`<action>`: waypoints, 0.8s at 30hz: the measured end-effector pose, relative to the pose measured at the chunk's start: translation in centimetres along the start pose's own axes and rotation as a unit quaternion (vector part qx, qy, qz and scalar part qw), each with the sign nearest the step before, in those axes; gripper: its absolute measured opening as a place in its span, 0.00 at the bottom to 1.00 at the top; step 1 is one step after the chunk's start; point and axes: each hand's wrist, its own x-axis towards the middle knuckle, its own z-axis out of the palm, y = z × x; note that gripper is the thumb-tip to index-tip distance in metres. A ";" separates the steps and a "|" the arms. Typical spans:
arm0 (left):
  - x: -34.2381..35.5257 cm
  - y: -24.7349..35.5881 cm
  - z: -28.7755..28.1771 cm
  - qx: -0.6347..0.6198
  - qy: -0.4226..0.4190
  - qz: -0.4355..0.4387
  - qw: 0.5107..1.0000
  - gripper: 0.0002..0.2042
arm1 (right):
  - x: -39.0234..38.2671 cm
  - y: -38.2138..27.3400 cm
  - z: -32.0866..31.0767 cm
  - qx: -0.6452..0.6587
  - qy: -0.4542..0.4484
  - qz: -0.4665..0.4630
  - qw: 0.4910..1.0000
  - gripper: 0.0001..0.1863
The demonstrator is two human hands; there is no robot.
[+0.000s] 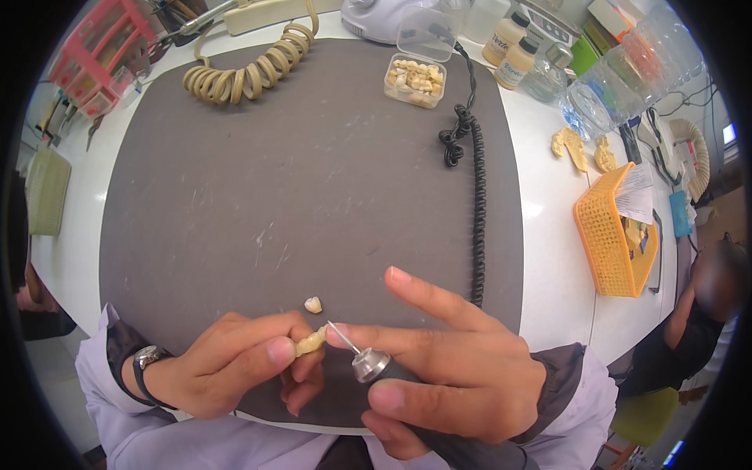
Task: The person uses a hand-held rotary tool to refine the surface of dental prosthetics, including a three-unit bridge and individual crown pieces. They hold the prosthetics by hand while applying the spinning tool tip to different areas and periodically set pieces down on the work mat.
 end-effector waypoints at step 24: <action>-0.1 0.2 0.1 0.072 0.026 0.028 0.997 0.16 | 0.5 0.9 0.7 -0.168 -0.005 -0.106 0.980 0.14</action>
